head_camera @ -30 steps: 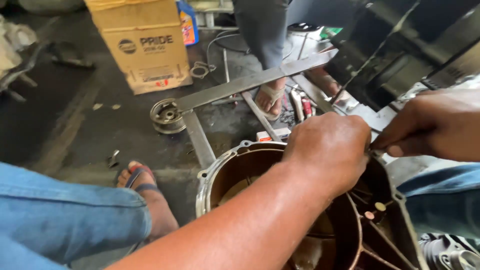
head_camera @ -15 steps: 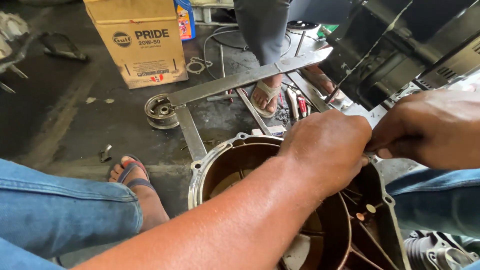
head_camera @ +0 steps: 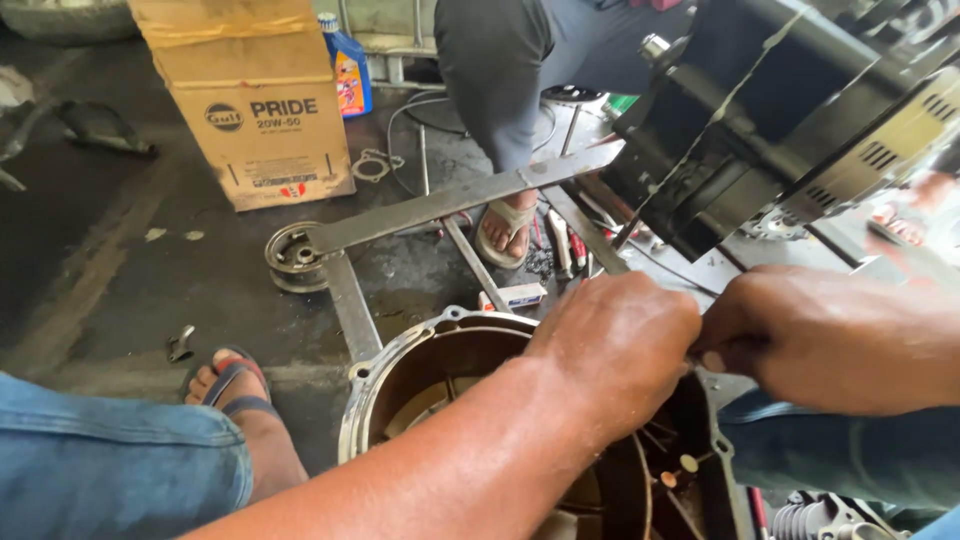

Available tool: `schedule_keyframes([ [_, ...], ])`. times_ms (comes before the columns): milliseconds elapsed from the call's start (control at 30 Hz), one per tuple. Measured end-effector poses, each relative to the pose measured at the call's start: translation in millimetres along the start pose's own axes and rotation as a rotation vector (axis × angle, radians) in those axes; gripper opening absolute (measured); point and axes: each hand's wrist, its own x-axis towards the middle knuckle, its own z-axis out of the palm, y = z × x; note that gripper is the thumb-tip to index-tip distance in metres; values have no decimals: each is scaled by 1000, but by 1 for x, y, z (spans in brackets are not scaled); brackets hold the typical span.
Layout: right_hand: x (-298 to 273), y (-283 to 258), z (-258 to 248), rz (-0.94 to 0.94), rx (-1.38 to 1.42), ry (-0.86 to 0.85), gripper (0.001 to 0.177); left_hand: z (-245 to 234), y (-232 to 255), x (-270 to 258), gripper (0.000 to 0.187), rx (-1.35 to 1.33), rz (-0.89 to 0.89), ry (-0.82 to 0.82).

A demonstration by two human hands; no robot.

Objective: Measure engine components with a feeler gauge and inspect interior parts.

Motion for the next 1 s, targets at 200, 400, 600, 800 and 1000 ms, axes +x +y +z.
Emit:
schedule_keyframes([
  [200, -20, -24, -13, 75, 22, -36, 25, -7, 2, -1, 16, 2, -3, -28],
  [400, 8, 17, 12, -80, 149, 68, 25, -1, -2, -2, 15, 33, 50, 4],
  [600, 20, 12, -10, 127, 111, -60, 28, -2, -5, -8, 24, 16, 12, 18],
  [800, -6, -26, -15, 196, 25, -70, 27, -13, -1, -6, 25, 3, -87, -102],
  [1000, 5, -15, -7, 91, -89, 18, 27, -11, -1, -5, 24, -19, -67, -67],
])
